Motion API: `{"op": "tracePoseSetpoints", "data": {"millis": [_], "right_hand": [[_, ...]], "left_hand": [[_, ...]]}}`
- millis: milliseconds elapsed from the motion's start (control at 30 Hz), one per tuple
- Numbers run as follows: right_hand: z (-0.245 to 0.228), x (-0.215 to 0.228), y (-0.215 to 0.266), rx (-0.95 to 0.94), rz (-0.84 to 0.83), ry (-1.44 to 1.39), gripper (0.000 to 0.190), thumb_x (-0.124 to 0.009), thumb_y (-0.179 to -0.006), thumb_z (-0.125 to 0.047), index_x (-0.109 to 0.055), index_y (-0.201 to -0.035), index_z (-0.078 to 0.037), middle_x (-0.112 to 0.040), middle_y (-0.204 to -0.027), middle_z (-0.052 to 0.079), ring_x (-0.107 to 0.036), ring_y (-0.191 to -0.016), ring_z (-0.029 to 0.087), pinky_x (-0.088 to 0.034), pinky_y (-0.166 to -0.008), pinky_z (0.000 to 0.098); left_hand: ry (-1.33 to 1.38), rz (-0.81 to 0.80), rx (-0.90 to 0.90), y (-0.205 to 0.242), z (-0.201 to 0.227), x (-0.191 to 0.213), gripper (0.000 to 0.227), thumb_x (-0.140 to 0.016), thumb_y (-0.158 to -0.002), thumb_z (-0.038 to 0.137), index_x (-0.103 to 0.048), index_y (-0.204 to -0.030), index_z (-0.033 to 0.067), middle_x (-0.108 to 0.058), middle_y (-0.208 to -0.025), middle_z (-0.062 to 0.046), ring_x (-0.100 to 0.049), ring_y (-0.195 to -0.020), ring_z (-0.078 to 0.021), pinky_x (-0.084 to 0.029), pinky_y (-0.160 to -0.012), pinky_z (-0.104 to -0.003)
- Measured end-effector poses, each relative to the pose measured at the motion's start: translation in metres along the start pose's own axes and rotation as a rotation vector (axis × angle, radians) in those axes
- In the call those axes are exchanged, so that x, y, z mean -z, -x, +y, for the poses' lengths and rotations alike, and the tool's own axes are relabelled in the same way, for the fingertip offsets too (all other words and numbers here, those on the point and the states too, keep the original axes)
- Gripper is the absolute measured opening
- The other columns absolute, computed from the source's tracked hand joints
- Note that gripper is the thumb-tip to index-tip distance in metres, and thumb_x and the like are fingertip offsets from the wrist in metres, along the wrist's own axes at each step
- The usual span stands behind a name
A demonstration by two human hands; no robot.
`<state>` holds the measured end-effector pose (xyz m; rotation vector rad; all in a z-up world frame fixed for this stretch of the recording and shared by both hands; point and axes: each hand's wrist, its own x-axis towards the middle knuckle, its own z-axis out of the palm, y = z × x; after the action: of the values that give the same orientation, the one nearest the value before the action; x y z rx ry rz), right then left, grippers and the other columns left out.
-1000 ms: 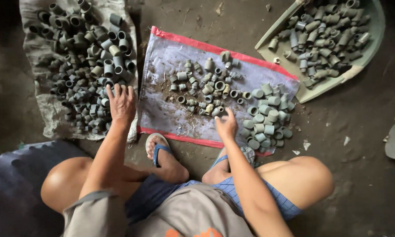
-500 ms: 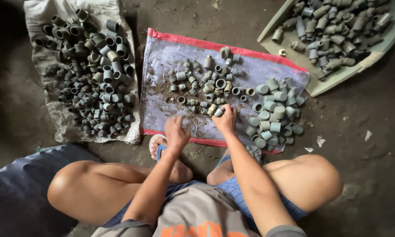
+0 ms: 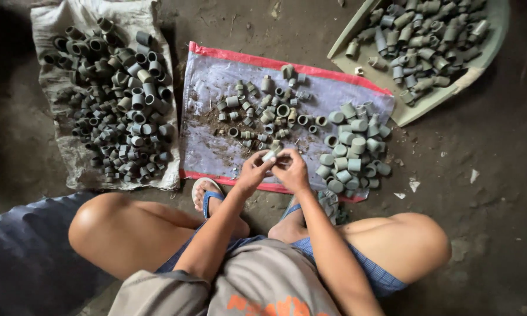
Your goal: The person sits on the floor and sorts small cylindrical metal parts by hand. They pick up individual pieces from a central pile on a tarp, inspect them, and place them into separate piles on a sack and a dustpan.
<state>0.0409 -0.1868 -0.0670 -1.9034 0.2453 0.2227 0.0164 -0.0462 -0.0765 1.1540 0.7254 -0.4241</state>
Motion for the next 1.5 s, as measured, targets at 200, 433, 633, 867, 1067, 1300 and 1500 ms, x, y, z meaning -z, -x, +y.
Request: {"op": "tracePoseSetpoints", "data": {"millis": [200,433,633,867,1067,1300,1500], "right_hand": [[0.021,0.002,0.011,-0.264,-0.095,-0.493,0.017,-0.077,-0.090,-0.008,-0.066,-0.103,-0.002,-0.069,-0.089,0.016,-0.075,-0.078,0.025,-0.067,-0.072,0.0400],[-0.010,-0.010,0.019,-0.571,-0.192,-0.619,0.018,-0.065,-0.101,-0.026,-0.057,-0.113,-0.015,-0.069,-0.082,0.013,-0.070,-0.060,0.017,-0.067,-0.063,0.0328],[-0.002,-0.045,0.027,-0.660,-0.313,-0.627,0.012,-0.068,-0.100,-0.028,-0.063,-0.105,-0.019,-0.068,-0.085,0.016,-0.070,-0.063,0.022,-0.067,-0.066,0.0402],[0.008,-0.063,0.037,-0.661,-0.382,-0.442,0.011,-0.064,-0.101,-0.029,-0.064,-0.106,-0.019,-0.068,-0.086,0.014,-0.072,-0.065,0.020,-0.068,-0.066,0.0388],[0.004,-0.057,0.040,-0.688,-0.359,-0.390,0.015,-0.065,-0.101,-0.031,-0.064,-0.109,-0.019,-0.069,-0.089,0.017,-0.072,-0.066,0.021,-0.068,-0.069,0.0414],[0.007,-0.049,0.042,-0.733,-0.311,-0.354,0.018,-0.065,-0.101,-0.030,-0.064,-0.114,-0.017,-0.070,-0.090,0.018,-0.072,-0.065,0.021,-0.068,-0.068,0.0416],[0.003,-0.050,0.039,-0.726,-0.302,-0.334,0.023,-0.067,-0.099,-0.029,-0.064,-0.119,-0.016,-0.070,-0.092,0.019,-0.072,-0.066,0.021,-0.069,-0.069,0.0426]], "left_hand": [[0.131,-0.031,0.033,-0.012,-0.026,0.030,0.043,-0.081,-0.091,0.029,-0.068,-0.126,0.0086,-0.075,-0.097,-0.022,-0.077,-0.085,-0.0282,-0.065,-0.073,-0.036],[0.373,-0.062,0.125,0.014,-0.018,0.059,0.046,-0.064,-0.097,0.055,-0.069,-0.107,0.0114,-0.070,-0.084,-0.008,-0.071,-0.079,-0.0185,-0.061,-0.075,-0.030],[0.318,0.131,-0.074,-0.016,-0.048,0.110,0.038,-0.073,-0.095,0.044,-0.073,-0.101,0.0062,-0.063,-0.068,-0.012,-0.066,-0.059,-0.0217,-0.057,-0.056,-0.029],[-0.765,0.776,-0.618,-0.043,0.032,0.213,0.038,-0.089,-0.072,0.041,-0.077,-0.099,0.0174,-0.075,-0.085,-0.010,-0.075,-0.088,-0.0300,-0.060,-0.083,-0.040],[-1.073,0.914,-0.453,-0.005,0.127,0.265,0.030,-0.079,-0.075,0.036,-0.071,-0.093,0.0130,-0.070,-0.087,-0.010,-0.071,-0.089,-0.0356,-0.060,-0.079,-0.051],[-1.193,0.892,-0.465,-0.043,0.117,0.292,0.045,-0.085,-0.074,0.034,-0.072,-0.115,0.0223,-0.066,-0.093,-0.007,-0.068,-0.092,-0.0349,-0.059,-0.080,-0.050],[-1.191,0.855,-0.401,-0.049,0.105,0.300,0.050,-0.088,-0.077,0.037,-0.068,-0.121,0.0251,-0.065,-0.100,-0.006,-0.066,-0.099,-0.0331,-0.056,-0.084,-0.047]]}}
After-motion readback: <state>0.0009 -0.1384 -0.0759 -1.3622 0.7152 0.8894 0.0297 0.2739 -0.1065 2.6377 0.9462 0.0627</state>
